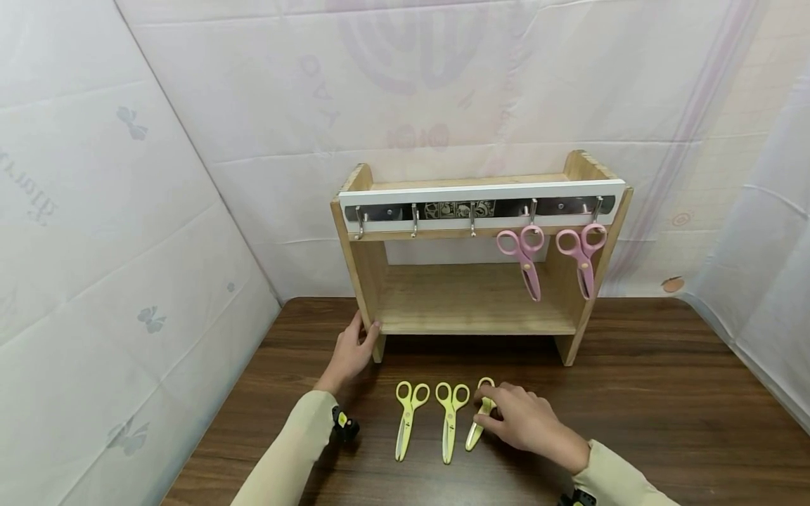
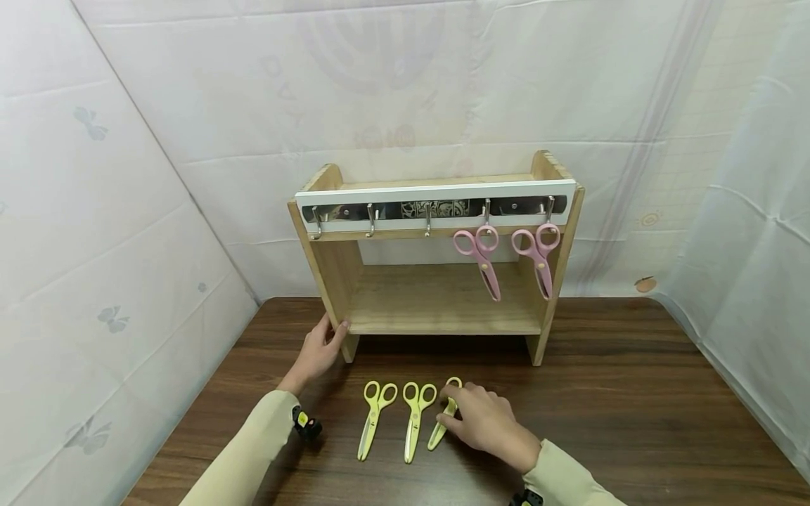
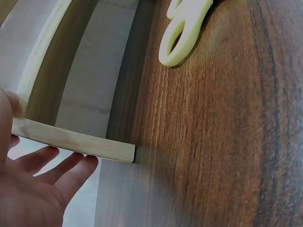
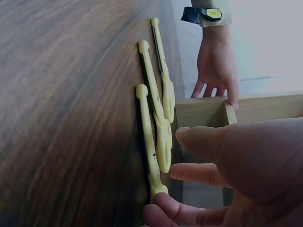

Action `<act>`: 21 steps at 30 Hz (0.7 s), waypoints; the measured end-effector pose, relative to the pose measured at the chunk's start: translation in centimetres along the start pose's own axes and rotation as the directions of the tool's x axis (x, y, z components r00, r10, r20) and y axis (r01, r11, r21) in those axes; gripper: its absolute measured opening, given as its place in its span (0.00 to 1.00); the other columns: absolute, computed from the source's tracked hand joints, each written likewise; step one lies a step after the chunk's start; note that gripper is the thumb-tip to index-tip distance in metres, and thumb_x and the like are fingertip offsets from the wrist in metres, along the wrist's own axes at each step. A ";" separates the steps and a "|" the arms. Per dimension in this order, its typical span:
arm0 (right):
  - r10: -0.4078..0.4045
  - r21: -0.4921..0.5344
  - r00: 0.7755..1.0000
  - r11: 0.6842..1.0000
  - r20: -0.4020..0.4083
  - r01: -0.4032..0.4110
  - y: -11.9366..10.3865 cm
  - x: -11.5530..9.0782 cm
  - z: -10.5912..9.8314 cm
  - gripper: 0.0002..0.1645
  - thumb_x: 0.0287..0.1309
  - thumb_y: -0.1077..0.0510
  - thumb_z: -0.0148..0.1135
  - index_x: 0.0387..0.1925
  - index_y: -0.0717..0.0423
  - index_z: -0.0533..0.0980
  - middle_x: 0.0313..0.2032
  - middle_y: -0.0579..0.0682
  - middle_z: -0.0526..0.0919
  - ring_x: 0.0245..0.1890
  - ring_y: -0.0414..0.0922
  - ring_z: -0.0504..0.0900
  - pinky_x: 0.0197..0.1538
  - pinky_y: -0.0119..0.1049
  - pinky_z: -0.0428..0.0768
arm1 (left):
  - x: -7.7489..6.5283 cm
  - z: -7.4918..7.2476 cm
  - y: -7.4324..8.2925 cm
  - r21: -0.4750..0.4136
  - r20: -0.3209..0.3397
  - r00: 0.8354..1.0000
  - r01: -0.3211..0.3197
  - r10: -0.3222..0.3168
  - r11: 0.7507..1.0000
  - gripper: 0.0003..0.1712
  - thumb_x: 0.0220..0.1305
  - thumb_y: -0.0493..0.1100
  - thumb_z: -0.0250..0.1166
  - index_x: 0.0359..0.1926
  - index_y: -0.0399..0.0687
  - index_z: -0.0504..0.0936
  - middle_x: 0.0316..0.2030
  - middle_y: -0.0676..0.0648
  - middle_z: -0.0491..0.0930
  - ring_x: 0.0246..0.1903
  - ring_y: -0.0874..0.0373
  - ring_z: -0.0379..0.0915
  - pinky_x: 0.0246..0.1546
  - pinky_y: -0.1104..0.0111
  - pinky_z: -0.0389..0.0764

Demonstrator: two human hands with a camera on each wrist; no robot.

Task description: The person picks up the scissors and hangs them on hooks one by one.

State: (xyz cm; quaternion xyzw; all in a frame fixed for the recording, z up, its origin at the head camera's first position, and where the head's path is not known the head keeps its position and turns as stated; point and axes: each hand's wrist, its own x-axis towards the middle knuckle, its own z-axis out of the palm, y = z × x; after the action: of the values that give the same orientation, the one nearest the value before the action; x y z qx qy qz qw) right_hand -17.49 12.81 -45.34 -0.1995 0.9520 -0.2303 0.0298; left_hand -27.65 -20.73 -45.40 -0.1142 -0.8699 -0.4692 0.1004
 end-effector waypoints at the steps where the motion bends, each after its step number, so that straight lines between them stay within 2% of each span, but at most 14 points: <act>1: -0.012 0.001 1.000 1.000 0.007 0.012 0.0 0.0 0.1 0.15 0.62 0.44 0.72 0.49 0.39 0.83 0.38 0.44 0.83 0.30 0.44 0.79 0.26 0.49 0.77 | 0.0 0.0 0.0 -0.002 0.001 1.000 0.000 0.000 1.000 0.34 0.82 0.55 0.51 0.79 0.47 0.58 0.65 0.31 0.74 0.62 0.36 0.74 0.54 0.46 0.82; 7: -0.083 0.009 0.996 0.996 0.013 0.083 -0.1 -0.4 0.6 0.12 0.62 0.45 0.73 0.45 0.42 0.85 0.40 0.45 0.83 0.35 0.48 0.81 0.26 0.50 0.76 | 0.0 0.2 -0.1 -0.006 0.003 1.000 -0.008 0.008 1.000 0.35 0.82 0.55 0.52 0.80 0.46 0.56 0.65 0.30 0.73 0.63 0.35 0.74 0.55 0.46 0.82; 13: -0.096 0.007 0.995 0.995 -0.002 0.096 -0.2 -0.6 0.8 0.11 0.61 0.45 0.74 0.42 0.41 0.83 0.39 0.44 0.82 0.35 0.47 0.80 0.25 0.49 0.75 | 0.0 0.1 -0.2 -0.005 -0.004 1.000 -0.015 0.015 1.000 0.34 0.82 0.55 0.52 0.79 0.46 0.58 0.64 0.31 0.74 0.62 0.36 0.74 0.55 0.46 0.82; 21: -0.111 -0.041 0.994 0.993 0.005 0.111 0.1 -0.8 1.0 0.14 0.57 0.43 0.76 0.38 0.39 0.78 0.35 0.42 0.74 0.25 0.40 0.69 0.22 0.40 0.69 | -0.1 0.0 -0.1 -0.012 -0.001 1.000 -0.006 0.006 1.000 0.33 0.82 0.54 0.52 0.78 0.45 0.59 0.64 0.31 0.74 0.62 0.36 0.74 0.54 0.45 0.82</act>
State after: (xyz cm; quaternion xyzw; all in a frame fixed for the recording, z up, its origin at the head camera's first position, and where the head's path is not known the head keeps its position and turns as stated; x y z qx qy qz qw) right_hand -16.63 12.83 -46.28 -0.2531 0.9439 -0.2116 0.0142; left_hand -27.64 -20.80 -45.52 -0.1172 -0.8666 -0.4744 0.1015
